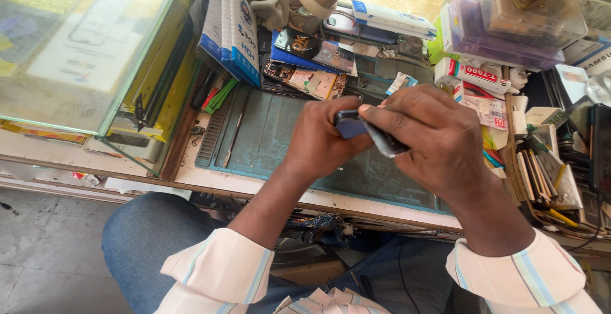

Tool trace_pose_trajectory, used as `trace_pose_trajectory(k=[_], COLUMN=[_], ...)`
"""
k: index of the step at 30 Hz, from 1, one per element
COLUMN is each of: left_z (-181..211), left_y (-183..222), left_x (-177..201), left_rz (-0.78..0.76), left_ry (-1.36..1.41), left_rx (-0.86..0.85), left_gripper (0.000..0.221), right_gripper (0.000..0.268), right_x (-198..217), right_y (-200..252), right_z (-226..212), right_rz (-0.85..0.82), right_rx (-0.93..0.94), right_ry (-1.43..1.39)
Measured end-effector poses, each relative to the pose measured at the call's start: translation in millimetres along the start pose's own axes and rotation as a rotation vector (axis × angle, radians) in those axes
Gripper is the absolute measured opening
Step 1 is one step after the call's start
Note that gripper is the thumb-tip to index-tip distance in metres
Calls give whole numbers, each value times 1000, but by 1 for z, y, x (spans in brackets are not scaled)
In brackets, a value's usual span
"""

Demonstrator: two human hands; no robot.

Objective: The person uses a precision screwdriver to remove screws from a smartphone's internal frame. They then lift the screen assembly away from the chassis, exposing the battery and internal components.

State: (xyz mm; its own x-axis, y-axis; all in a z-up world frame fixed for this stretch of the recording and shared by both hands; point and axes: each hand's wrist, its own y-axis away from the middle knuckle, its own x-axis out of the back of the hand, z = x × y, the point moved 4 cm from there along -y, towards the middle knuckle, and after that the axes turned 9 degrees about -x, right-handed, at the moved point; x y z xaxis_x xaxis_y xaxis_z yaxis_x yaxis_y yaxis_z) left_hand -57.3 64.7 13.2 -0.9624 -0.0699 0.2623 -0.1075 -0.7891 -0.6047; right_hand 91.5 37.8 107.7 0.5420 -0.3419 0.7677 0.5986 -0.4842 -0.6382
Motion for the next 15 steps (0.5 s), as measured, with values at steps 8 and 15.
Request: trace_pose_trajectory(k=[8, 15], left_z=[5, 4], left_y=[3, 5], left_x=[3, 2], left_rz=[73, 80], left_ry=[12, 133], left_rx=[-59, -42], left_gripper=[21, 16], right_gripper=[43, 20], right_x=[0, 2], right_y=[-20, -32], right_z=[-15, -24], right_rz=[-119, -228], right_rx=[165, 282], right_ry=[39, 223])
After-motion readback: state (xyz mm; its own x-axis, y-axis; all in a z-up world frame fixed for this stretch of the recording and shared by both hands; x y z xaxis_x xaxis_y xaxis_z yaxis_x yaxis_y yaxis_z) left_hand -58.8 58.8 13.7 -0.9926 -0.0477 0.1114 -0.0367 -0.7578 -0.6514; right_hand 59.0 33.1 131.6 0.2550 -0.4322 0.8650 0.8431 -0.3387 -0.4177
